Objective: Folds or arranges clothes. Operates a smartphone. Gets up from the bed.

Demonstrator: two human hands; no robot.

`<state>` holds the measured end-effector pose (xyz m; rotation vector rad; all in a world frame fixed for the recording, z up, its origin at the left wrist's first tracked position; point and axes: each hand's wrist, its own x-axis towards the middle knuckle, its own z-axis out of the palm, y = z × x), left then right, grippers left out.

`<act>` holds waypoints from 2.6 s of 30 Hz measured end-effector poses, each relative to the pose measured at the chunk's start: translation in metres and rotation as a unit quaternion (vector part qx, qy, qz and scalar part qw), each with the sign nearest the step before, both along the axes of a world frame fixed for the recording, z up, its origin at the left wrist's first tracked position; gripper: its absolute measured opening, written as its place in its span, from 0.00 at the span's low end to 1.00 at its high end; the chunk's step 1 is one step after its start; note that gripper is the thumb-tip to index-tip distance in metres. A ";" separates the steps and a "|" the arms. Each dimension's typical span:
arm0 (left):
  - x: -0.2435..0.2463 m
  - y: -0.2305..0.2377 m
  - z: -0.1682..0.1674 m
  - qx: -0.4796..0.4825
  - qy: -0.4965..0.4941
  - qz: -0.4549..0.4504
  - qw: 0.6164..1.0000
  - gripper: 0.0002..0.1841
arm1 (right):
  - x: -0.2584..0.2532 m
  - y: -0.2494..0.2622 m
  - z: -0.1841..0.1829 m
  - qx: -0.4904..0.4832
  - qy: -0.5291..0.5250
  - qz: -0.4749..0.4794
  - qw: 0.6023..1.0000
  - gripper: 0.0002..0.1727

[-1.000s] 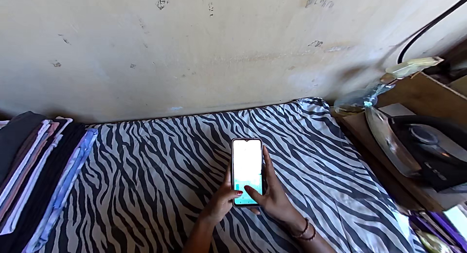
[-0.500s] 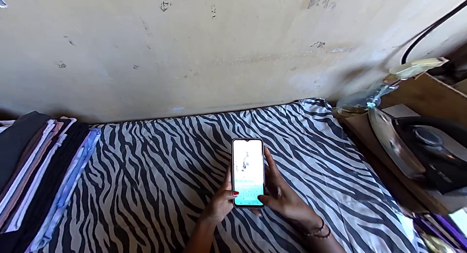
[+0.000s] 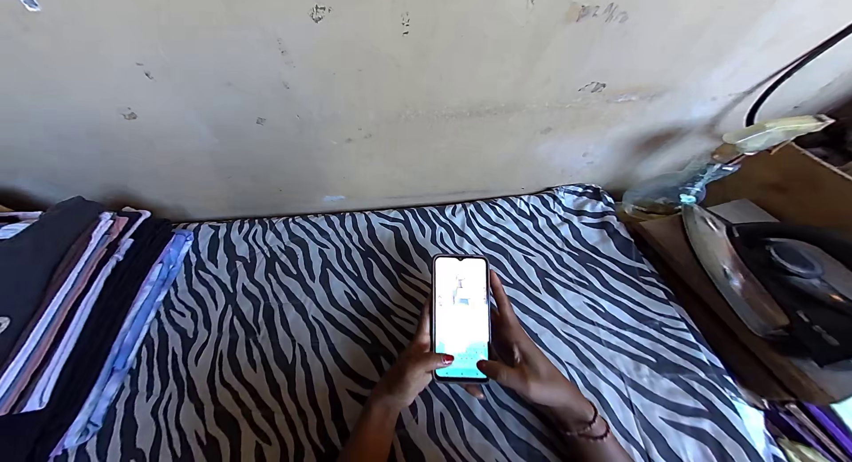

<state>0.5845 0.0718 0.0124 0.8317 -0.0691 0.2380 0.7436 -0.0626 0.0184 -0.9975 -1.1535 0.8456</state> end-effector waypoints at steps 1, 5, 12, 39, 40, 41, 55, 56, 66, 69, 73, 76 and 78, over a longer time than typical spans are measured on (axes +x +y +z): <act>0.000 0.000 -0.002 -0.003 -0.008 -0.002 1.000 0.54 | 0.000 0.000 0.001 0.000 0.000 0.004 1.000 0.73; 0.001 0.001 -0.005 -0.014 -0.028 -0.004 1.000 0.55 | -0.001 0.000 0.002 0.004 0.006 0.016 1.000 0.74; 0.000 0.000 -0.006 0.002 -0.026 0.016 1.000 0.56 | -0.011 0.003 0.001 -0.040 -0.087 -0.083 0.992 0.78; 0.001 0.001 -0.005 -0.042 -0.022 -0.004 0.999 0.51 | -0.003 0.002 0.000 0.006 0.004 -0.021 1.000 0.68; 0.001 0.002 -0.005 -0.040 -0.025 -0.004 0.999 0.51 | -0.002 0.002 0.000 0.006 0.003 -0.017 1.000 0.68; 0.001 0.002 -0.006 -0.036 -0.024 -0.002 0.999 0.51 | -0.002 0.001 0.000 0.006 0.006 -0.008 1.000 0.68; 0.000 0.002 -0.010 -0.029 -0.062 -0.011 0.998 0.49 | 0.005 -0.002 0.002 -0.005 -0.027 0.012 1.000 0.70; 0.000 0.002 -0.010 -0.027 -0.063 -0.012 0.998 0.49 | 0.004 -0.002 0.002 -0.004 -0.023 0.010 1.000 0.70; 0.000 0.000 -0.002 -0.040 -0.005 0.003 0.999 0.52 | -0.005 0.001 0.003 0.013 -0.009 -0.025 1.000 0.68; 0.000 -0.002 0.007 -0.019 0.047 0.022 0.998 0.51 | -0.010 0.004 0.005 -0.005 -0.012 -0.062 0.998 0.67; -0.001 -0.002 0.006 -0.014 0.058 0.026 0.998 0.51 | -0.011 0.004 0.002 -0.006 -0.034 -0.065 0.997 0.70; -0.002 -0.003 0.006 0.011 0.057 0.037 0.998 0.52 | -0.011 0.004 -0.001 -0.004 -0.068 -0.064 0.996 0.81; -0.002 -0.002 0.003 0.024 0.038 0.034 0.998 0.54 | -0.012 0.005 -0.001 -0.017 -0.097 -0.083 0.992 0.82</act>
